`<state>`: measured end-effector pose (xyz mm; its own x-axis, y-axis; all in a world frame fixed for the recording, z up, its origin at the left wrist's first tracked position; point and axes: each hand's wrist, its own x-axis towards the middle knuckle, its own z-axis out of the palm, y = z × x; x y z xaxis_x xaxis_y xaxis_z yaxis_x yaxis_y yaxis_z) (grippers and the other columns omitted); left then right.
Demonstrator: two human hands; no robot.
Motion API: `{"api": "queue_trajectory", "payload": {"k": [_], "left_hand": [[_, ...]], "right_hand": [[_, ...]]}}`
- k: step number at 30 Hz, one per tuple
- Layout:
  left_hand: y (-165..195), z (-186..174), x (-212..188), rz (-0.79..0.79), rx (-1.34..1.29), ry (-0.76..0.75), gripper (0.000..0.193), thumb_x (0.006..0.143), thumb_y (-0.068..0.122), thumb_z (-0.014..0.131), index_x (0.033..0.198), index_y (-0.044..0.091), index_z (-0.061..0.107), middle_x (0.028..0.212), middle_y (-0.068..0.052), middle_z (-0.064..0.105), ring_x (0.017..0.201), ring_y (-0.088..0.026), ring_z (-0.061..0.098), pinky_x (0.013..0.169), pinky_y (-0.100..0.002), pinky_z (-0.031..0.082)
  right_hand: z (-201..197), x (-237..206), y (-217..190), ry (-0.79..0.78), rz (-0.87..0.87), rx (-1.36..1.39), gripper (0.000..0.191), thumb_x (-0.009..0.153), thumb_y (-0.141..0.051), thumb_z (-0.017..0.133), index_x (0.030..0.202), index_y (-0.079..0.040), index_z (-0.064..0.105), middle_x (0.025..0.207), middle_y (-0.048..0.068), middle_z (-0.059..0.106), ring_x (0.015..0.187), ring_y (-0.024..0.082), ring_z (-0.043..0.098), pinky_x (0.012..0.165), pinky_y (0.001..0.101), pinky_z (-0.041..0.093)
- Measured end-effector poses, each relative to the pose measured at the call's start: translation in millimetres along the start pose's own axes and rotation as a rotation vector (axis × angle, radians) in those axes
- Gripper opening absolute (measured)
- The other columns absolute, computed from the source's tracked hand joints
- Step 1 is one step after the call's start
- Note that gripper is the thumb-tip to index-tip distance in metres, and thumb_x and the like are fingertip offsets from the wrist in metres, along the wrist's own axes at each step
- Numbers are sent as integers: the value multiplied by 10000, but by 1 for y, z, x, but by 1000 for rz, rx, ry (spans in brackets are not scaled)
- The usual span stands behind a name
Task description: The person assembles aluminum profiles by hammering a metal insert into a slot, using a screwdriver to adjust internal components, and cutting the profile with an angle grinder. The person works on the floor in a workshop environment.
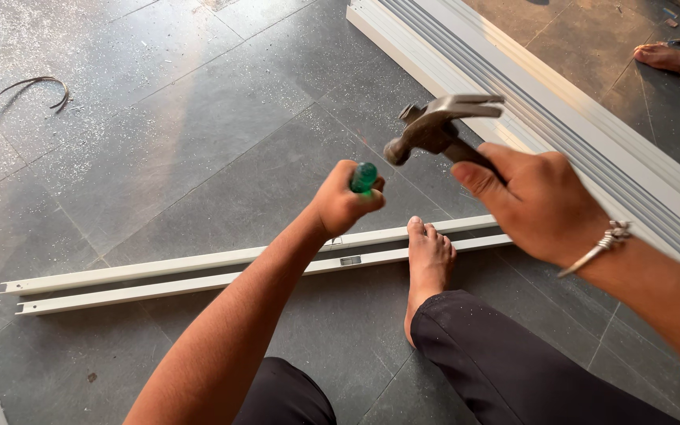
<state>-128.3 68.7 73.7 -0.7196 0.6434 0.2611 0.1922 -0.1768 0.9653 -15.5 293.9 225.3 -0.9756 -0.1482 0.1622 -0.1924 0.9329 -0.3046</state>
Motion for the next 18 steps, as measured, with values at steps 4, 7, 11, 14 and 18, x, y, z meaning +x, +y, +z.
{"api": "queue_trajectory", "payload": {"k": [4, 7, 11, 14, 18], "left_hand": [[-4, 5, 7, -2, -11, -36, 215, 724, 96, 620, 602, 103, 443, 604, 74, 388, 573, -64, 348, 527, -320, 306], [-3, 8, 8, -55, 46, -55, 267, 724, 83, 625, 585, 89, 398, 603, 63, 342, 576, -78, 303, 518, -326, 263], [2, 6, 6, -17, -11, -55, 209, 713, 75, 615, 610, 91, 434, 601, 78, 383, 585, -61, 335, 517, -327, 291], [5, 3, 2, -25, 0, -56, 240, 709, 62, 606, 583, 81, 402, 594, 73, 348, 580, -64, 311, 514, -333, 270], [5, 2, -2, -24, -18, -38, 270, 713, 52, 578, 586, 76, 341, 607, 60, 284, 594, -72, 253, 518, -340, 227]], "right_hand": [[-34, -5, -23, 182, -145, 135, 453, 1075, -425, 499, 896, -34, 639, 476, 12, 507, 357, 117, 472, 346, 273, 329], [-50, -10, -47, 182, -121, 279, 452, 1121, -435, 520, 902, -46, 592, 497, 13, 506, 380, 116, 471, 374, 263, 330], [-44, 10, -67, -67, -106, -81, 388, 1002, -414, 594, 890, -48, 653, 411, 53, 530, 295, 163, 480, 312, 324, 357], [-50, 15, -60, 91, -264, -134, 388, 1063, -368, 567, 941, -15, 671, 532, 73, 553, 403, 154, 504, 397, 319, 375], [-57, 0, -37, 233, -122, 331, 442, 1110, -404, 519, 874, -35, 576, 576, 18, 513, 418, 120, 475, 411, 288, 346]]}}
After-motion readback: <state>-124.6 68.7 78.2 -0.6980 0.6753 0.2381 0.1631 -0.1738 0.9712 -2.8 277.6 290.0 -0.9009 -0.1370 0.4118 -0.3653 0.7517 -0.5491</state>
